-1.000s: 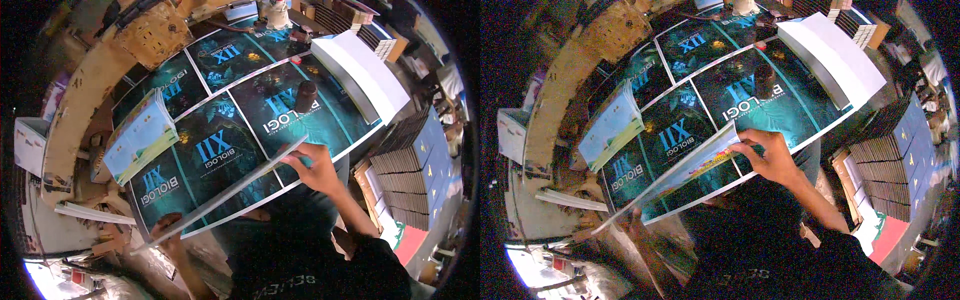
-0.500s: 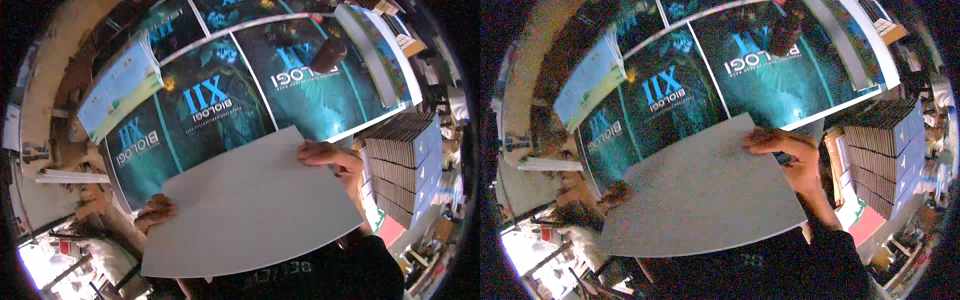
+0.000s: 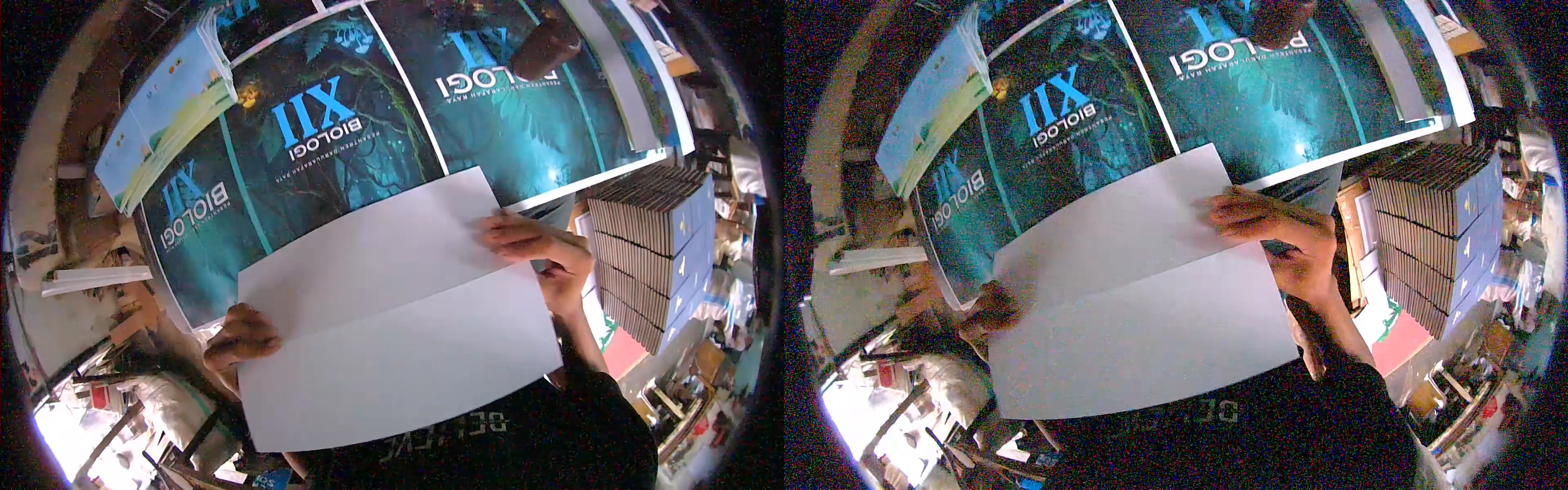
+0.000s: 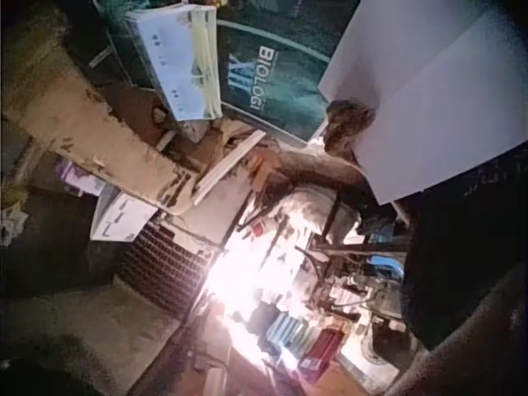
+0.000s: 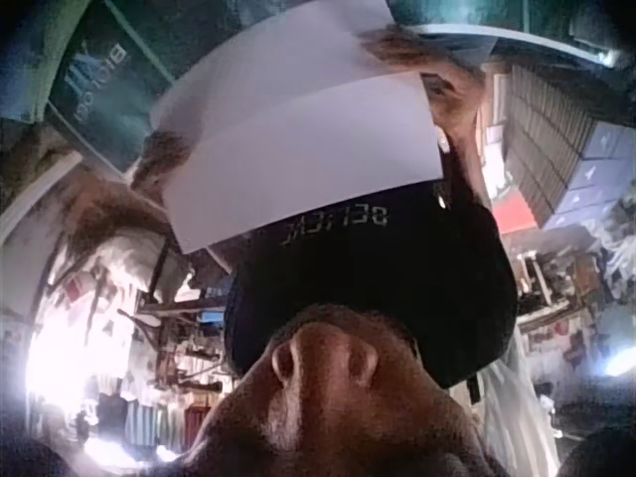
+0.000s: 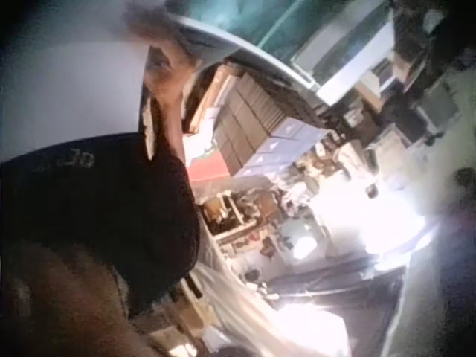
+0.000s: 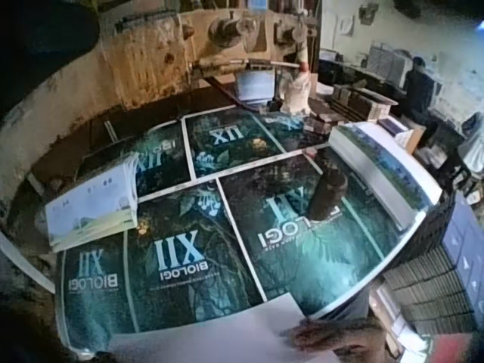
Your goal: The person folds printed covers and paper sheets in half by hand, creases the folds using a wooden tool, and inserts the paper sheets into the folded covers.
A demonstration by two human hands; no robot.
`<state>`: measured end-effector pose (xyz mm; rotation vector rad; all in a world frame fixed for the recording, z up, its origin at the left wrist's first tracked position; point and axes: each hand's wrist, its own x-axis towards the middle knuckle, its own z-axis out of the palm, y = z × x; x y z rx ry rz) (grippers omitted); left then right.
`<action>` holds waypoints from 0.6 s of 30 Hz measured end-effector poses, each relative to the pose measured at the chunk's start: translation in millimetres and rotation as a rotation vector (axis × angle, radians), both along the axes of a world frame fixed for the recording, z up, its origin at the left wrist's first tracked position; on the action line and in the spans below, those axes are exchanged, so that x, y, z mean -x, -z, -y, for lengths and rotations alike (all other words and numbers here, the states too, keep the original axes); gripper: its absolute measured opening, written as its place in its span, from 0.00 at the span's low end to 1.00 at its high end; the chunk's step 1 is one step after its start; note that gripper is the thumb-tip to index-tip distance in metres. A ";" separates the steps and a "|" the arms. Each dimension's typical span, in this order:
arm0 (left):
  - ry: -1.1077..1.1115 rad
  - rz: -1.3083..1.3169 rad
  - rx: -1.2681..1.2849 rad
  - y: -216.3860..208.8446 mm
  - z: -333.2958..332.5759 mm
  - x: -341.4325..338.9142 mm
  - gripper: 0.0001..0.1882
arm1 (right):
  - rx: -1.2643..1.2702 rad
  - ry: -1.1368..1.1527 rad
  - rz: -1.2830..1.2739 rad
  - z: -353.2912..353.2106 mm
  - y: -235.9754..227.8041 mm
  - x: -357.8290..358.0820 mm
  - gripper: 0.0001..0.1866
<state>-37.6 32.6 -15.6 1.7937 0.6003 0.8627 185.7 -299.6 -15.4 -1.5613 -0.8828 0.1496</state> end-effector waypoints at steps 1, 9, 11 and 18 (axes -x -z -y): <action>0.005 0.007 -0.004 0.3 -0.4 -1.5 0.14 | -0.042 0.009 0.035 -0.8 -2.9 -3.1 0.08; 0.022 0.019 -0.007 6.1 7.6 -6.6 0.15 | 0.401 0.286 0.263 -9.8 -40.0 -13.6 0.14; 0.042 0.036 -0.006 6.9 8.7 -12.6 0.15 | 0.287 0.426 0.182 -10.2 -26.1 -9.2 0.12; 0.070 0.054 -0.035 4.4 5.0 -23.8 0.16 | 0.176 0.690 0.120 -33.9 -33.3 10.2 0.14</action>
